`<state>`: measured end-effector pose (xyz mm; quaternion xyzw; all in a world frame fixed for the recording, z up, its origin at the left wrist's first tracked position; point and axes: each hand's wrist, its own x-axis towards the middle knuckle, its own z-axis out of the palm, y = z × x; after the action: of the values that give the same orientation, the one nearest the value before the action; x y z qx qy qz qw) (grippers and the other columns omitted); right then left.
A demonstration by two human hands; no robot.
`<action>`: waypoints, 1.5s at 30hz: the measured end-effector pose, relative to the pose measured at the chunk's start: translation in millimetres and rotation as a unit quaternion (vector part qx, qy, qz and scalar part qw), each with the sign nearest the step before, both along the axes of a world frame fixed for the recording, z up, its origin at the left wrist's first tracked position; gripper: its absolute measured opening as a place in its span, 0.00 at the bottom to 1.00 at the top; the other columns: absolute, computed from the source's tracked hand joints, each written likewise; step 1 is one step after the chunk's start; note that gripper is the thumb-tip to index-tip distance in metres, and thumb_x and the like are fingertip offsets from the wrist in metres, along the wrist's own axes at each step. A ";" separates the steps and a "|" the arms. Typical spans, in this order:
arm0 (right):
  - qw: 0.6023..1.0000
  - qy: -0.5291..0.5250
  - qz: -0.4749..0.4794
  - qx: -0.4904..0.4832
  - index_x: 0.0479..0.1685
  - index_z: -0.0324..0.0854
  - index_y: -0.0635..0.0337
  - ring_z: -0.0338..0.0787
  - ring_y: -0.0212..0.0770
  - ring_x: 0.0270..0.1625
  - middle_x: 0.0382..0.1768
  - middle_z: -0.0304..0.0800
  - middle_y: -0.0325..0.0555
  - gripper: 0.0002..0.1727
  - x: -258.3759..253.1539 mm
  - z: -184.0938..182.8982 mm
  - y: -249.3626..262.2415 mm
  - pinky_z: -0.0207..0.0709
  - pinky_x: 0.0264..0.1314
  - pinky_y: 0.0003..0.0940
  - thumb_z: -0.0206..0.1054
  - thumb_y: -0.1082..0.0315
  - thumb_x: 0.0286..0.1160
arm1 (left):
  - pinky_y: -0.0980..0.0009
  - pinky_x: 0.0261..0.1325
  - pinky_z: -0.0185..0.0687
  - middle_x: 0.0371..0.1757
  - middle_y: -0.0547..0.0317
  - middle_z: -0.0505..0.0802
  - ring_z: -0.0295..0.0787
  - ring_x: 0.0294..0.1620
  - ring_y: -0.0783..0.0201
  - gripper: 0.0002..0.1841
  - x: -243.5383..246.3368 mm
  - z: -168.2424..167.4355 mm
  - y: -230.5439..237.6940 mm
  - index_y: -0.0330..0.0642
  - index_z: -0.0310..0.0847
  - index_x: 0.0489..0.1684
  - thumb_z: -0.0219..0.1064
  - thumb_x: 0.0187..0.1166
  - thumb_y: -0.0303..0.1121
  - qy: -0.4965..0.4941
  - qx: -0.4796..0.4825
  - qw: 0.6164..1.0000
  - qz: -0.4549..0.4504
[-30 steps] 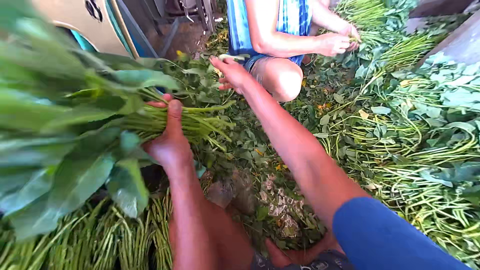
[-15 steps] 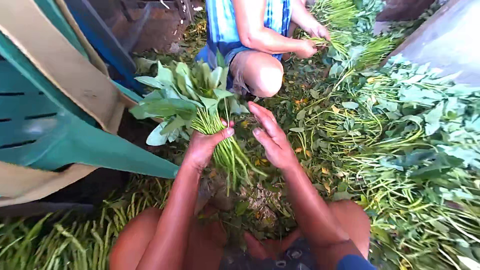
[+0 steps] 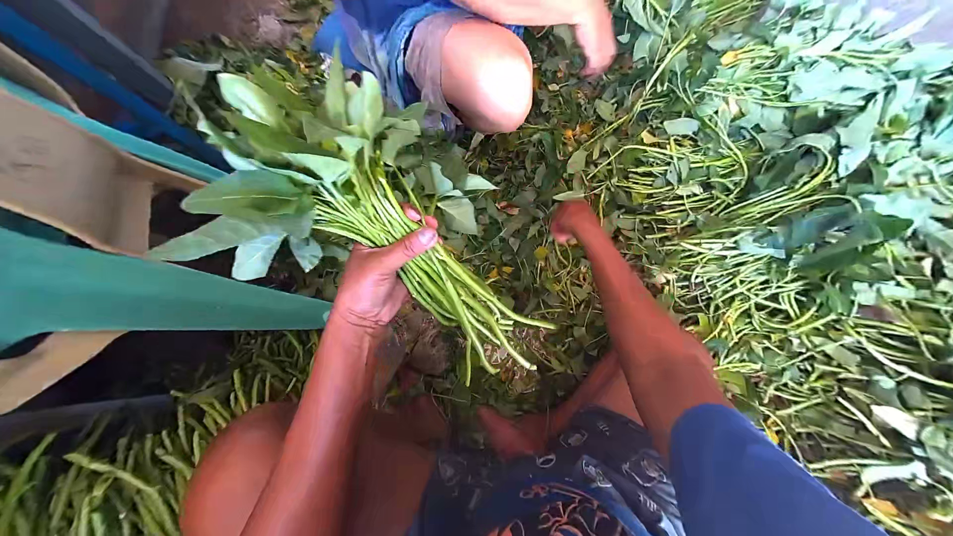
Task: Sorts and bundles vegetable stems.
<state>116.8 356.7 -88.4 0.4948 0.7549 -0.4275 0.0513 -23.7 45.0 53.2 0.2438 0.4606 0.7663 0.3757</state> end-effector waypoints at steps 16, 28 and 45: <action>0.974 0.142 -0.174 -0.015 0.79 0.70 0.65 0.90 0.57 0.57 0.59 0.87 0.65 0.24 58.1 -38.9 -97.0 0.80 0.64 0.56 0.58 0.64 0.90 | 0.71 0.50 0.90 0.53 0.59 0.95 0.93 0.48 0.68 0.10 -5.4 -40.6 25.6 0.45 0.85 0.52 0.71 0.77 0.22 0.021 -0.205 0.979 0.003; 0.942 0.291 0.035 0.164 0.76 0.81 0.61 0.91 0.56 0.50 0.55 0.86 0.66 0.23 36.6 26.8 -188.7 0.87 0.56 0.50 0.62 0.76 0.81 | 0.63 0.58 0.85 0.59 0.58 0.93 0.89 0.55 0.64 0.18 19.3 -68.5 45.3 0.45 0.87 0.62 0.78 0.75 0.33 0.044 -0.373 0.926 -0.032; 0.948 0.142 0.155 0.238 0.58 0.81 0.74 0.91 0.68 0.55 0.55 0.86 0.71 0.15 19.9 68.4 -194.3 0.85 0.56 0.60 0.62 0.70 0.85 | 0.58 0.64 0.85 0.54 0.48 0.92 0.90 0.56 0.61 0.28 26.9 -59.4 44.1 0.34 0.81 0.63 0.83 0.69 0.40 0.041 -0.388 0.920 0.014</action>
<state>136.7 162.4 -20.0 0.3037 0.9015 -0.2881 -0.1101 3.2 89.1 -6.2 0.1032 0.7403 0.5218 0.4111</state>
